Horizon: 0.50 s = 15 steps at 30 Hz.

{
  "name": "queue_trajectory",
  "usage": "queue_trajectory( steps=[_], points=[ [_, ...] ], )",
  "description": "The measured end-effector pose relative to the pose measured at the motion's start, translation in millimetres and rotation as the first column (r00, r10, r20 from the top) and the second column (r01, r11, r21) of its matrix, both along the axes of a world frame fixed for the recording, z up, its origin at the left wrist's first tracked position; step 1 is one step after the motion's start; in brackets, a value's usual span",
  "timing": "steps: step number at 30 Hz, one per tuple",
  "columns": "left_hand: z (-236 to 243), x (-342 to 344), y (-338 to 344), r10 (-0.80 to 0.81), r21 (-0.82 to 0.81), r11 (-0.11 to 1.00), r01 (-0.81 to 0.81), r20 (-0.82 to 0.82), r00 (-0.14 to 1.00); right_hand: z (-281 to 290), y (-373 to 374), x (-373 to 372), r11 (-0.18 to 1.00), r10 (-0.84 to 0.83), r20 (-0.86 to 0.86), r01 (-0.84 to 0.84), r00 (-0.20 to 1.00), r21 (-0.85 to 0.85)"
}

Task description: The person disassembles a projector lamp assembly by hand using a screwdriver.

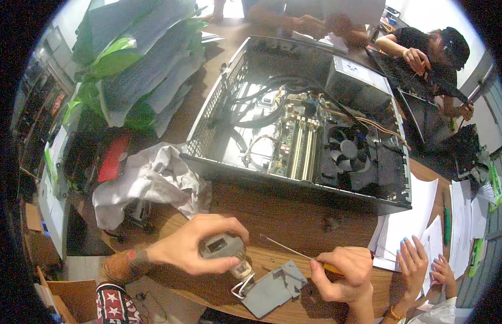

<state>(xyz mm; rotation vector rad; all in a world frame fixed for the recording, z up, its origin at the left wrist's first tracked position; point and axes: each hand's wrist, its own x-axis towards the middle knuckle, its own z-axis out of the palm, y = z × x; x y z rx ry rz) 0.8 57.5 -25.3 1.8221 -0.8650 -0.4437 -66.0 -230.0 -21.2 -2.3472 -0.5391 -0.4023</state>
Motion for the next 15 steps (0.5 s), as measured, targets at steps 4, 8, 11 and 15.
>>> queue_trajectory(
  steps=[4,8,11,15],
  points=[
    [-1.4,-6.1,7.2,0.080,-0.046,0.996,-0.078,0.035,0.996,-1.3,12.2,1.9,0.999,0.052,-0.033,-0.052,0.998,0.016],
    [-4.9,-6.3,1.9,0.115,-0.082,0.991,-0.109,0.072,0.991,-3.2,8.2,1.9,0.997,0.057,-0.052,-0.054,0.997,0.058],
    [-3.3,-6.9,1.1,0.149,-0.145,0.981,-0.132,0.115,0.982,-4.2,6.8,0.6,0.995,0.063,-0.066,-0.057,0.996,0.086],
    [-2.7,-9.0,-0.1,0.157,-0.184,0.973,-0.140,0.087,0.984,-6.6,8.4,0.0,0.992,0.085,-0.056,-0.079,0.995,0.102]
  ],
)
